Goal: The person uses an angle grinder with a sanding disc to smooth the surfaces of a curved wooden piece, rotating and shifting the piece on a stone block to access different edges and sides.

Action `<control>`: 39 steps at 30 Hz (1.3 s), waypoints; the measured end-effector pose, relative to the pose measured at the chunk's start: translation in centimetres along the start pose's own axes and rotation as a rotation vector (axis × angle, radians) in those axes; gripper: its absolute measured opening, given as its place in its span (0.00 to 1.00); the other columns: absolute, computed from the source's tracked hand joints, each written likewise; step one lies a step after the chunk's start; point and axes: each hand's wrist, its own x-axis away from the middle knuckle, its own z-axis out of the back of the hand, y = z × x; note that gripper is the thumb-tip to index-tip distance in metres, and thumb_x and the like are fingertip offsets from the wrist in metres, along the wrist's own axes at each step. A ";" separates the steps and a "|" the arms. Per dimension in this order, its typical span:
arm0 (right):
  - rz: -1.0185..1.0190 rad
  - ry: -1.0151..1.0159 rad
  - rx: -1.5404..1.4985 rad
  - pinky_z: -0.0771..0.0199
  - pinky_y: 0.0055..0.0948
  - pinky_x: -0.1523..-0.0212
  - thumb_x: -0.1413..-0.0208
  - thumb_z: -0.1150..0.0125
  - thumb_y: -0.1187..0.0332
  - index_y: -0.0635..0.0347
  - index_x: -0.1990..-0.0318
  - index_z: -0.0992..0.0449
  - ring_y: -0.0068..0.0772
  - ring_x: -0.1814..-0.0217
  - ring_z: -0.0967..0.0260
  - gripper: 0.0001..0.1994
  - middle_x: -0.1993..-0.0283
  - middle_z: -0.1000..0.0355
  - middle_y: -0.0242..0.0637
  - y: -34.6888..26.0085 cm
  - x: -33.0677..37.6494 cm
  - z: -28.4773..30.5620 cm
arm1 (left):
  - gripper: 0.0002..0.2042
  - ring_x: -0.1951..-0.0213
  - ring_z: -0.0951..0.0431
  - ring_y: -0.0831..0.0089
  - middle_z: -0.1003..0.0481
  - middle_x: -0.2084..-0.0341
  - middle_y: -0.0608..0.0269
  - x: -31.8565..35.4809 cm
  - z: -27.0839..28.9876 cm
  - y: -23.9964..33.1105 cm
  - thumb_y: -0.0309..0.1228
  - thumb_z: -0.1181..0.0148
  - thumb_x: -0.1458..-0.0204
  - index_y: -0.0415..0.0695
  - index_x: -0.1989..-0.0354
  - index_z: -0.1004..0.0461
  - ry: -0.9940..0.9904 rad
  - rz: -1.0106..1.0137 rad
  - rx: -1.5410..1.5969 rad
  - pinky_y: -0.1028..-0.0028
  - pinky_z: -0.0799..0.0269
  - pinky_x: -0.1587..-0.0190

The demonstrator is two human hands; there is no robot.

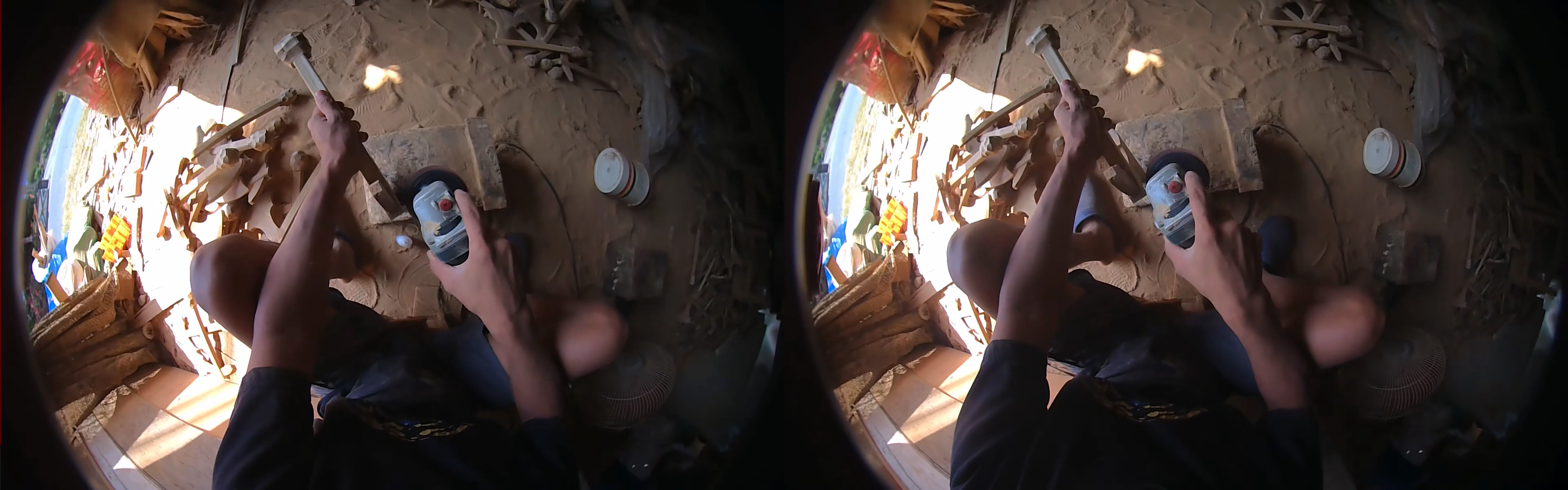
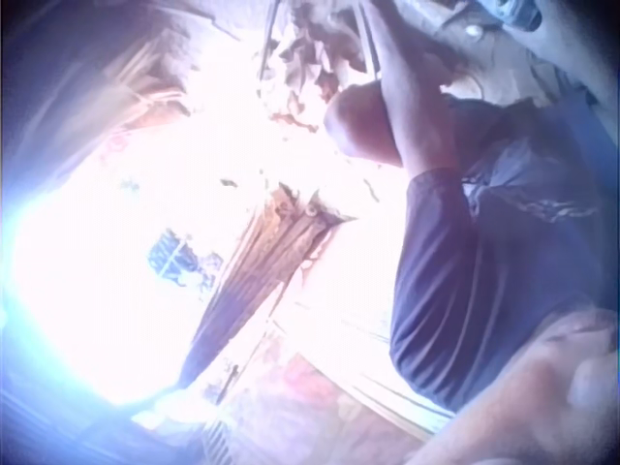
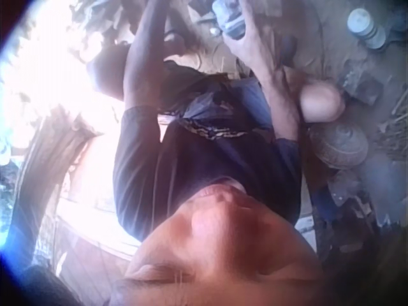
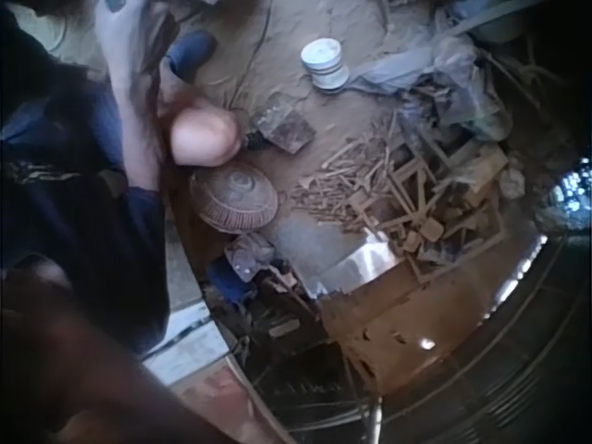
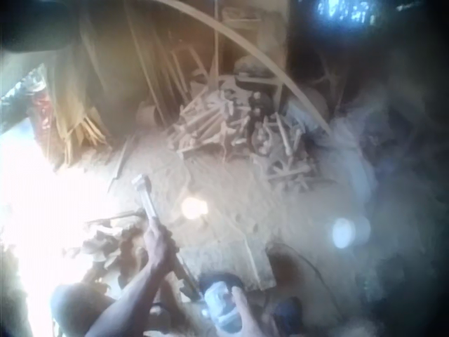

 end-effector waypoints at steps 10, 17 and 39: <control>-0.025 -0.011 -0.026 0.16 0.55 0.60 0.48 0.22 0.61 0.53 0.22 0.38 0.63 0.59 0.16 0.46 0.54 0.18 0.61 -0.4 -0.8 0.2 | 0.25 0.86 0.40 0.79 0.40 0.83 0.73 -0.3 -0.2 -0.3 0.55 0.59 0.22 0.49 0.69 0.39 -0.003 0.003 0.009 0.71 0.36 0.85; 0.077 0.047 -0.018 0.15 0.53 0.60 0.47 0.22 0.60 0.55 0.22 0.38 0.61 0.59 0.15 0.45 0.54 0.17 0.59 -0.7 -2.4 -0.3 | 0.25 0.86 0.39 0.80 0.39 0.82 0.72 0.5 -0.3 0.2 0.55 0.59 0.22 0.49 0.68 0.38 -0.016 -0.016 0.002 0.71 0.36 0.84; -0.134 -0.051 -0.060 0.16 0.55 0.53 0.47 0.22 0.60 0.54 0.22 0.40 0.64 0.53 0.16 0.46 0.54 0.17 0.59 1.7 1.8 2.0 | 0.25 0.86 0.42 0.79 0.39 0.83 0.73 -1.2 -0.5 -0.9 0.56 0.58 0.23 0.51 0.69 0.40 0.031 0.083 0.083 0.71 0.40 0.84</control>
